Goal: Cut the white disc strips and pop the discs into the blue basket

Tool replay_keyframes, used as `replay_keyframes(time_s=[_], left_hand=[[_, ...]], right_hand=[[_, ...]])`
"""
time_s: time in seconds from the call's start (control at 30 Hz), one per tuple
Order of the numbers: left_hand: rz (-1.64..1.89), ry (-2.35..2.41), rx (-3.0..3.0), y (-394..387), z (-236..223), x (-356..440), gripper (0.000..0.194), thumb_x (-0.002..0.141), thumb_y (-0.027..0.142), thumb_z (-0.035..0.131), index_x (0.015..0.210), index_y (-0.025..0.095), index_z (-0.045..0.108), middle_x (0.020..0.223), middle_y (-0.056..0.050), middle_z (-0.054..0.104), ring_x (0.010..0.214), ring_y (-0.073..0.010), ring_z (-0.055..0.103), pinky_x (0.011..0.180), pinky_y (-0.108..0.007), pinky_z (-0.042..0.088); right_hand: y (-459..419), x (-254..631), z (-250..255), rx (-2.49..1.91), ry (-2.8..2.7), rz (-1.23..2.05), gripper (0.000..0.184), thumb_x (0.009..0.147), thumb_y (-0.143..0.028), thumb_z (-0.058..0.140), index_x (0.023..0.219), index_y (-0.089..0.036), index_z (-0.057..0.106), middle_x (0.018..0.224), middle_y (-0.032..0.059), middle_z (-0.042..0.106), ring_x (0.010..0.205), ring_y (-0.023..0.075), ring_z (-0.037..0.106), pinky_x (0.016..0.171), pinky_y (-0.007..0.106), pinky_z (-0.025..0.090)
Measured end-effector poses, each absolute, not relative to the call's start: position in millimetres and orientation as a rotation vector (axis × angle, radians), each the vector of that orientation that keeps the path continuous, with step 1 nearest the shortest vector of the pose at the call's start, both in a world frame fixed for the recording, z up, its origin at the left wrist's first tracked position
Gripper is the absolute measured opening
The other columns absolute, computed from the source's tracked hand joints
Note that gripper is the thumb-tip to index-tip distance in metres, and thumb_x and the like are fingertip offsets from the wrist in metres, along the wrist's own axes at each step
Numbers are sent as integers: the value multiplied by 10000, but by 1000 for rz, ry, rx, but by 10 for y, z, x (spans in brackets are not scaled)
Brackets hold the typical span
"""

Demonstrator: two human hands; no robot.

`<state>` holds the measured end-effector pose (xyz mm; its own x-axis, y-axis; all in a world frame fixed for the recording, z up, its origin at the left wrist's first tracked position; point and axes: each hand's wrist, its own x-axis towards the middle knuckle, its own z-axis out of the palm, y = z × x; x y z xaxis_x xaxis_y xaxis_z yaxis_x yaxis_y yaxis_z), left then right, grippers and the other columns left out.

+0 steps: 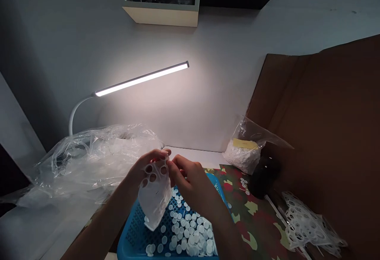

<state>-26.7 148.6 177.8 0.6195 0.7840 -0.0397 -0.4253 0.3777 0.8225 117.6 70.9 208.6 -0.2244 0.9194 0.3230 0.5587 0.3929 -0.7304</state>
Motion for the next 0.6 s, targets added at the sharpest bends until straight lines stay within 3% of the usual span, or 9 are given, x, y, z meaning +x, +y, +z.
replay_keyframes(time_s=[0.23, 0.4, 0.5, 0.6], left_hand=[[968, 523, 713, 1578, 1825, -325, 188, 694, 232, 657, 570, 168, 531, 435, 37, 518, 326, -73, 447, 343, -193, 324], [957, 450, 651, 1697, 1847, -433, 212, 688, 196, 619, 548, 179, 461, 393, 78, 452, 300, -57, 416, 337, -178, 329], [987, 415, 628, 1707, 1872, -474, 226, 680, 190, 616, 550, 182, 432, 392, 93, 439, 302, -46, 414, 347, -164, 330], [973, 414, 631, 1637, 1869, -420, 212, 675, 189, 642, 575, 178, 455, 392, 100, 410, 308, -41, 403, 344, -160, 305]], right_hand=[[606, 1262, 2021, -1396, -1970, 607, 305, 867, -250, 443, 570, -180, 447, 485, -59, 425, 450, 70, 358, 444, 196, 277], [469, 1350, 2005, -1259, -2170, 749, 299, 786, -145, 462, 511, -181, 352, 452, -67, 334, 432, 63, 292, 419, 209, 234], [426, 1360, 2018, -1271, -2218, 667, 331, 811, -180, 476, 512, -178, 333, 460, -64, 342, 444, 64, 296, 419, 212, 225], [502, 1308, 1988, -1306, -2228, 485, 314, 857, -263, 489, 559, -179, 432, 488, -60, 433, 455, 66, 369, 436, 209, 254]])
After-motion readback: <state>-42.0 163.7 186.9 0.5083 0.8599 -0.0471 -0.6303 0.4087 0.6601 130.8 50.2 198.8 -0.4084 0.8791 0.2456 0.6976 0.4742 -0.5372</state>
